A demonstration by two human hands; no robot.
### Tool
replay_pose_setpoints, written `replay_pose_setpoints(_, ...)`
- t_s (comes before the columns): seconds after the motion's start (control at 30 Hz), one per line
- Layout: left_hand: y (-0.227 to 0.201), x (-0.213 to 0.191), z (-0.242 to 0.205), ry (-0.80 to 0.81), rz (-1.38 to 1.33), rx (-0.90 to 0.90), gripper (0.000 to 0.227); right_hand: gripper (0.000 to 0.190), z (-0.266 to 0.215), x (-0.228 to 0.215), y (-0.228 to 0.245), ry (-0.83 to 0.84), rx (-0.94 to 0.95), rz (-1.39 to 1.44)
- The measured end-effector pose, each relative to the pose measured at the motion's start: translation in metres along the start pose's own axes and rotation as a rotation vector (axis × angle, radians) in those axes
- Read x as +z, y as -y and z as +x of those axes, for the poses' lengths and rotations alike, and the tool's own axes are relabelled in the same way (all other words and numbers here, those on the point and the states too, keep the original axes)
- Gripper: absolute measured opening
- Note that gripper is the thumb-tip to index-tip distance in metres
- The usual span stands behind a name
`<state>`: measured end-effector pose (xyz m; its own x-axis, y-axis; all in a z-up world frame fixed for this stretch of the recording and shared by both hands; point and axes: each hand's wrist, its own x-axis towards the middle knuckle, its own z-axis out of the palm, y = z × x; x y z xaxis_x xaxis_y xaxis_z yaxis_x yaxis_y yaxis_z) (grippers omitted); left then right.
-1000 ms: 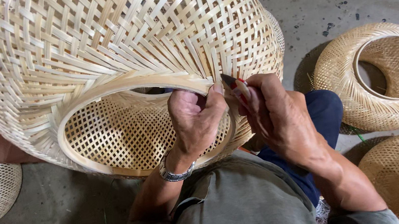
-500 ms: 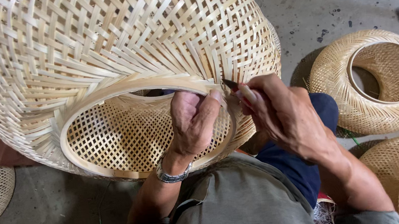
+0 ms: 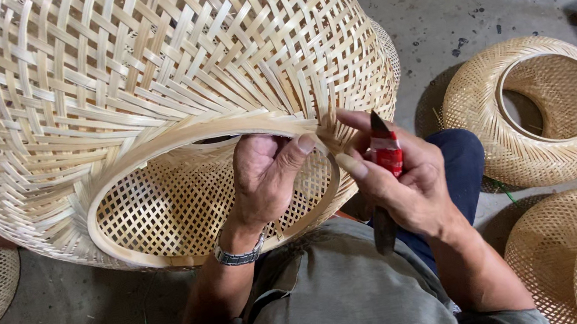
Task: The person is weaving a large, round bamboo basket. They use a red-handled tool to tuck and secure the bamboo strips along the rim of the basket. The person rotates the basket to work on different sections of the rim.
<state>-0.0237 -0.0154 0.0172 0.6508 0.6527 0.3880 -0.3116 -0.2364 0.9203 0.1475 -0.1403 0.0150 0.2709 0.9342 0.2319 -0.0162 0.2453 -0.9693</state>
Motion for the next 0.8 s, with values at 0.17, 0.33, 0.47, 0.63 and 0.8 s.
replay_pose_setpoints(0.17,-0.003,0.000,0.000,0.022,-0.039,-0.004,0.030,0.057,0.002,0.007,-0.013,0.080,0.075,0.257)
replay_pose_setpoints(0.33,-0.002,-0.001,0.000,0.002,-0.017,-0.004,0.032,0.061,0.003,0.010,-0.019,0.081,0.040,0.154)
replay_pose_setpoints(0.47,-0.001,-0.001,0.000,0.003,-0.026,-0.005,0.031,0.060,0.005,0.010,-0.021,0.104,-0.017,0.164)
replay_pose_setpoints(0.63,-0.001,0.000,0.002,0.015,-0.060,0.004,0.032,0.059,0.007,0.007,-0.023,0.111,0.004,0.152)
replay_pose_setpoints(0.8,-0.001,-0.002,0.002,0.029,-0.027,-0.004,0.033,0.058,0.012,0.009,-0.017,0.125,0.032,0.189)
